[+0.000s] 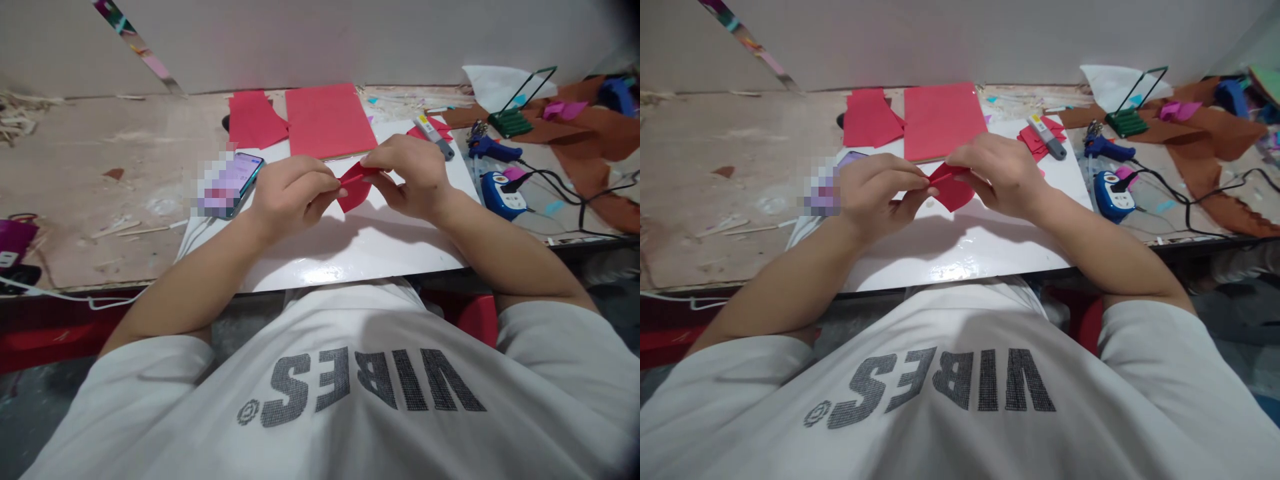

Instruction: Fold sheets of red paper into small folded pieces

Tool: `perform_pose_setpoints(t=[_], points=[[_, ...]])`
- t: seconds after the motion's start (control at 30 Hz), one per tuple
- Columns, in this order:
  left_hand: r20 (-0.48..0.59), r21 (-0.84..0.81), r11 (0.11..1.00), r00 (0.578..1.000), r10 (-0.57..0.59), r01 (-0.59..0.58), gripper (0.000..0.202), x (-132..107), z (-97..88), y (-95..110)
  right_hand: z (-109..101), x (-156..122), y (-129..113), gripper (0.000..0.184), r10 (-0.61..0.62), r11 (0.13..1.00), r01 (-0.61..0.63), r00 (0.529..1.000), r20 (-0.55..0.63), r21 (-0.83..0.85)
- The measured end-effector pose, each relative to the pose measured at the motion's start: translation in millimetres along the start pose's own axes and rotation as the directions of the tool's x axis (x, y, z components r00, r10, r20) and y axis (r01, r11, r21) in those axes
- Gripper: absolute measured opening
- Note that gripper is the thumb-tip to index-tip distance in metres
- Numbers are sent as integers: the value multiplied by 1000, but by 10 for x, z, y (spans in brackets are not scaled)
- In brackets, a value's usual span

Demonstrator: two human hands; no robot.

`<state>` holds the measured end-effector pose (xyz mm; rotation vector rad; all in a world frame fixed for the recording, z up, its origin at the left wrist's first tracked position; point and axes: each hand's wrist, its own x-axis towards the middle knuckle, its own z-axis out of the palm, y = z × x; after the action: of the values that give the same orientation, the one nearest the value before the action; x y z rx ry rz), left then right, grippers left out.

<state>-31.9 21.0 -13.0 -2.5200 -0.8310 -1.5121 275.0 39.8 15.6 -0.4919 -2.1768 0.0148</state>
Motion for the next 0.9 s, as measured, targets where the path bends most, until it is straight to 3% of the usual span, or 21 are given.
perform_pose_setpoints(t=[0.13,0.27,0.37,0.47,0.53,0.6,0.7,0.77,0.9], points=[[25,-116,992,998,51,-48,54,32,-43,-50,53,-46,68,33,83,985,-76,995,-47,152],[7,-14,996,996,91,-91,61,69,-105,-26,184,-119,218,47,183,947,-167,983,-32,274],[-77,29,993,990,115,-113,64,121,-91,31,252,-153,266,44,188,940,-171,982,-28,296],[-206,-99,947,937,281,-305,49,194,-24,50,271,-167,240,46,182,947,-163,982,-43,278],[-259,-181,913,913,314,-365,46,209,34,14,274,-174,218,45,184,952,-166,982,-49,258],[-254,-238,919,933,253,-314,54,173,88,-55,284,-183,214,42,186,952,-166,981,-56,258],[-176,-276,953,982,74,-121,71,65,145,-174,315,-200,244,38,193,942,-163,978,-75,295],[-137,-291,956,991,-1,-39,76,9,161,-234,337,-210,274,35,206,930,-165,974,-95,328],[-115,-348,936,993,17,-56,70,6,151,-238,353,-199,296,33,253,899,-192,961,-111,394]])
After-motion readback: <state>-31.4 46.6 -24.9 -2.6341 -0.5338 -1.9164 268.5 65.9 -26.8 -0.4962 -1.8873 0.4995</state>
